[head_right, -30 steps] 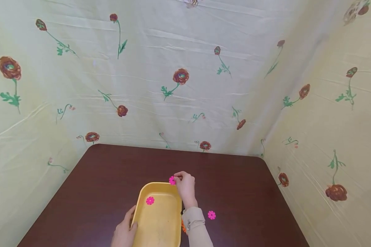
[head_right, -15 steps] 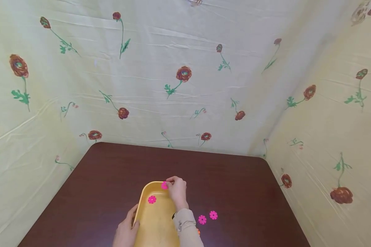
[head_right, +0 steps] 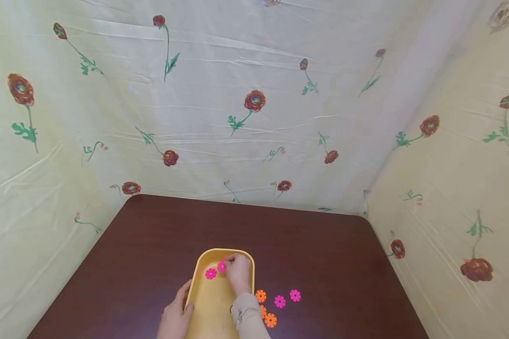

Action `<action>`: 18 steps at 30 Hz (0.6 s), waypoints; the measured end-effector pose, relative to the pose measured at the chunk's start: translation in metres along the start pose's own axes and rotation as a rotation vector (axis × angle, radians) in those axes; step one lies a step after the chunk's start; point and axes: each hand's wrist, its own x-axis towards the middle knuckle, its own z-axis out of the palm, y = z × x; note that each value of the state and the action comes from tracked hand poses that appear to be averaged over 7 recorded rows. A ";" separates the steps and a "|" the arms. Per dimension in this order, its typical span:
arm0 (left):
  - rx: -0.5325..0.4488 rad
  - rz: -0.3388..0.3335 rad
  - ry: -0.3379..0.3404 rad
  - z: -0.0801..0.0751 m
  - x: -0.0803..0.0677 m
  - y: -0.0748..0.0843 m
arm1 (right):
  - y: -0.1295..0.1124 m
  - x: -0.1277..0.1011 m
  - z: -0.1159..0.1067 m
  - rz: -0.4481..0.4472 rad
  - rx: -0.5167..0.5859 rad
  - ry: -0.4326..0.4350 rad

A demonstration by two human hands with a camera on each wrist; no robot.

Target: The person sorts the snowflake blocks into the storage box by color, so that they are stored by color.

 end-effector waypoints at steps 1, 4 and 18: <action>-0.002 -0.001 -0.002 -0.001 0.001 0.000 | 0.000 0.000 0.002 0.012 -0.005 0.006; 0.002 0.004 -0.011 -0.002 0.003 0.001 | 0.001 0.001 0.006 0.060 -0.018 0.018; -0.005 -0.026 -0.020 -0.001 0.004 0.000 | 0.013 0.000 0.019 0.088 -0.110 0.055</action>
